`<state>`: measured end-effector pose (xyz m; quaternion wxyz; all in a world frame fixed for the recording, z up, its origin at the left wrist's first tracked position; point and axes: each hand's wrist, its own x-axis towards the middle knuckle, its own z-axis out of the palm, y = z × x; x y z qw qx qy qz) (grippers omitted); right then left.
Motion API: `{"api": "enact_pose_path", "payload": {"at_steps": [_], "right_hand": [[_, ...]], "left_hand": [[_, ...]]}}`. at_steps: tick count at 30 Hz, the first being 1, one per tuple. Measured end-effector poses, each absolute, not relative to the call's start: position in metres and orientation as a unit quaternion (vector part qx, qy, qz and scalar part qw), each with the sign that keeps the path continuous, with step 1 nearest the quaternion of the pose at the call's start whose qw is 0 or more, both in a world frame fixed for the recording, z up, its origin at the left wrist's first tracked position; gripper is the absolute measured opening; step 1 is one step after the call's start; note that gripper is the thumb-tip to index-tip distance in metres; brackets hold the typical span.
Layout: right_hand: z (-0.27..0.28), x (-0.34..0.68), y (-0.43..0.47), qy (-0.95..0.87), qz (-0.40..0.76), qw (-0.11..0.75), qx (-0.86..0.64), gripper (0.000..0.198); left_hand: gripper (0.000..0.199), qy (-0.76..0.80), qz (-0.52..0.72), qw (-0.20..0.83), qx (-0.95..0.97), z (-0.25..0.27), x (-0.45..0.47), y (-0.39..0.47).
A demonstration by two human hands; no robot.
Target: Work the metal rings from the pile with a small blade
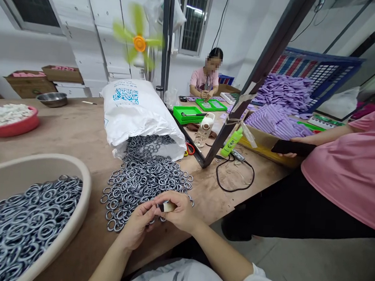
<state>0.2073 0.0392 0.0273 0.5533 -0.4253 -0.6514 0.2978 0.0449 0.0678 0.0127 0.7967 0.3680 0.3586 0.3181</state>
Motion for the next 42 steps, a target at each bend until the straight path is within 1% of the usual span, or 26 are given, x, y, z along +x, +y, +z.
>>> {"api": "enact_pose_path", "payload": {"at_steps": [6, 11, 13, 17, 19, 22, 28, 32, 35, 40, 42], "right_hand": [[0.032, 0.209, 0.039, -0.67, 0.307, 0.544, -0.401, 0.017], [0.033, 0.209, 0.037, -0.695, 0.29, 0.53, -0.39, 0.019], [0.032, 0.21, 0.038, -0.709, 0.28, 0.519, -0.387, 0.021], [0.03, 0.214, 0.041, -0.726, 0.246, 0.49, -0.415, 0.028], [0.031, 0.215, 0.042, -0.715, 0.25, 0.491, -0.431, 0.028], [0.036, 0.217, 0.042, -0.683, 0.285, 0.507, -0.442, 0.026], [0.046, 0.218, 0.041, -0.645, 0.336, 0.535, -0.43, 0.031], [0.045, 0.212, 0.04, -0.632, 0.376, 0.535, -0.416, 0.033], [0.041, 0.206, 0.041, -0.628, 0.383, 0.533, -0.418, 0.031], [0.032, 0.2, 0.043, -0.591, 0.448, 0.519, -0.424, 0.035], [0.03, 0.199, 0.044, -0.582, 0.448, 0.52, -0.436, 0.036]], "left_hand": [[0.047, 0.363, 0.315, 0.806, 0.347, 0.015, 0.045, 0.07], [0.034, 0.368, 0.304, 0.8, 0.364, 0.012, 0.045, 0.071], [0.033, 0.374, 0.306, 0.793, 0.371, 0.011, 0.045, 0.071], [0.039, 0.38, 0.316, 0.785, 0.373, 0.009, 0.046, 0.071], [0.043, 0.38, 0.323, 0.783, 0.373, 0.01, 0.047, 0.071], [0.046, 0.385, 0.339, 0.778, 0.363, 0.013, 0.048, 0.072], [0.045, 0.393, 0.354, 0.793, 0.303, 0.019, 0.049, 0.071], [0.053, 0.402, 0.353, 0.807, 0.25, 0.019, 0.05, 0.069], [0.058, 0.405, 0.347, 0.815, 0.227, 0.016, 0.049, 0.068], [0.056, 0.399, 0.338, 0.823, 0.221, 0.01, 0.049, 0.067], [0.055, 0.395, 0.325, 0.827, 0.233, 0.01, 0.048, 0.066]]}}
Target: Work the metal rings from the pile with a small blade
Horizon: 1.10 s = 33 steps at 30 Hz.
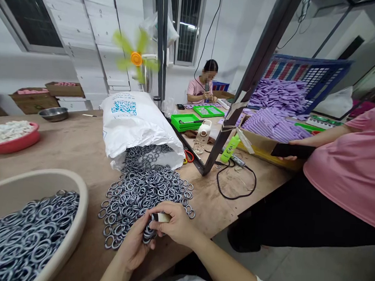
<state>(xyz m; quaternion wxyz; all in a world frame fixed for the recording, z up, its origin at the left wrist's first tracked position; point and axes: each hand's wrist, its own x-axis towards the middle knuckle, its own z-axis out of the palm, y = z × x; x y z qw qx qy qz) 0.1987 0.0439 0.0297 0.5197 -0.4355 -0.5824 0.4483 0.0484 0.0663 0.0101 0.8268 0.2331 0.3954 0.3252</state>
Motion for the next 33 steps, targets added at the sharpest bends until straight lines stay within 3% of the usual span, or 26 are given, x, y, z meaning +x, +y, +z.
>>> {"api": "enact_pose_path", "payload": {"at_steps": [9, 21, 33], "right_hand": [[0.0245, 0.2005, 0.0468, -0.636, 0.304, 0.536, -0.464, 0.026], [0.0278, 0.206, 0.0453, -0.671, 0.302, 0.508, -0.448, 0.026], [0.028, 0.2069, 0.0439, -0.688, 0.279, 0.493, -0.454, 0.027]], "left_hand": [[0.052, 0.367, 0.318, 0.828, 0.28, 0.0135, 0.0464, 0.0664], [0.045, 0.342, 0.29, 0.844, 0.295, 0.0172, 0.0465, 0.0664], [0.053, 0.345, 0.267, 0.845, 0.31, 0.0183, 0.0436, 0.0654]]}}
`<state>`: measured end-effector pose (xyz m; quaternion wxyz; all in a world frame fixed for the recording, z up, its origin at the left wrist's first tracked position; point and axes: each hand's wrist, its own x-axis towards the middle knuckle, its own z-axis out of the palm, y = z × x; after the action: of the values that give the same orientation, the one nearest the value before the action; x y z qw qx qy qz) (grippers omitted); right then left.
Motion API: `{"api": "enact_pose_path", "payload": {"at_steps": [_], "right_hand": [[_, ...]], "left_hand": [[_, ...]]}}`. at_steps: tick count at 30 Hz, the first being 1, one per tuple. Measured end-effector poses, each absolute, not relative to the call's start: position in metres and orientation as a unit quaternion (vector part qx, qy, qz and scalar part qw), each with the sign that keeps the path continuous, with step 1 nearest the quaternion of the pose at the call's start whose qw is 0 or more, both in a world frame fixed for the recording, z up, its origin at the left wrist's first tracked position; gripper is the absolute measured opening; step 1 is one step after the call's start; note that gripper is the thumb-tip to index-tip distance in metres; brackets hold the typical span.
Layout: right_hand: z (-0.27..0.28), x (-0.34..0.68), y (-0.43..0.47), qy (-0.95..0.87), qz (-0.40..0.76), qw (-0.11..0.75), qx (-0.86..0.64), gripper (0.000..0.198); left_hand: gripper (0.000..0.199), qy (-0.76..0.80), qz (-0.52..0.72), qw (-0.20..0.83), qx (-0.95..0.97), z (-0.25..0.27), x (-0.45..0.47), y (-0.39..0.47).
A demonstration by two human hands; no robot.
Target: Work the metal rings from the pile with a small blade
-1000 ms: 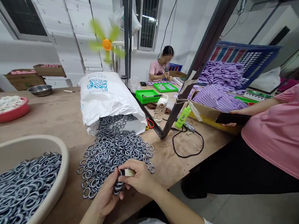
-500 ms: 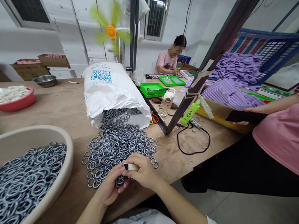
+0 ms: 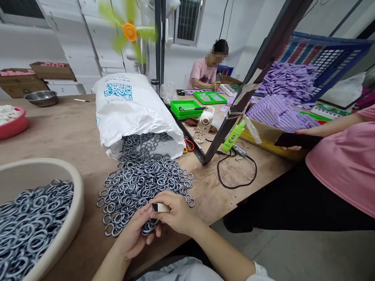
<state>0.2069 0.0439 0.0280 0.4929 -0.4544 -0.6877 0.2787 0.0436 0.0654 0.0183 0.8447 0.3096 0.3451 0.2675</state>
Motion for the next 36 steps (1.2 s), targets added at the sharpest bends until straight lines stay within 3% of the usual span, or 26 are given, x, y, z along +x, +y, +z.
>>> {"api": "enact_pose_path", "payload": {"at_steps": [7, 14, 22, 30, 34, 36], "right_hand": [[0.032, 0.205, 0.037, -0.699, 0.266, 0.485, -0.453, 0.027], [0.032, 0.199, 0.03, -0.688, 0.259, 0.491, -0.467, 0.032], [0.04, 0.182, 0.047, -0.631, 0.368, 0.523, -0.439, 0.045], [0.068, 0.179, 0.061, -0.632, 0.39, 0.509, -0.434, 0.028], [0.075, 0.183, 0.075, -0.572, 0.494, 0.486, -0.438, 0.037], [0.075, 0.186, 0.078, -0.575, 0.47, 0.492, -0.454, 0.041]], "left_hand": [[0.038, 0.365, 0.275, 0.816, 0.355, 0.021, 0.045, 0.064], [0.037, 0.381, 0.291, 0.771, 0.419, 0.025, 0.045, 0.058], [0.028, 0.388, 0.329, 0.769, 0.388, 0.041, 0.034, 0.051], [0.027, 0.385, 0.388, 0.757, 0.358, 0.065, 0.037, 0.064], [0.021, 0.369, 0.389, 0.763, 0.362, 0.072, 0.042, 0.069], [0.02, 0.358, 0.392, 0.767, 0.361, 0.073, 0.043, 0.069]]}}
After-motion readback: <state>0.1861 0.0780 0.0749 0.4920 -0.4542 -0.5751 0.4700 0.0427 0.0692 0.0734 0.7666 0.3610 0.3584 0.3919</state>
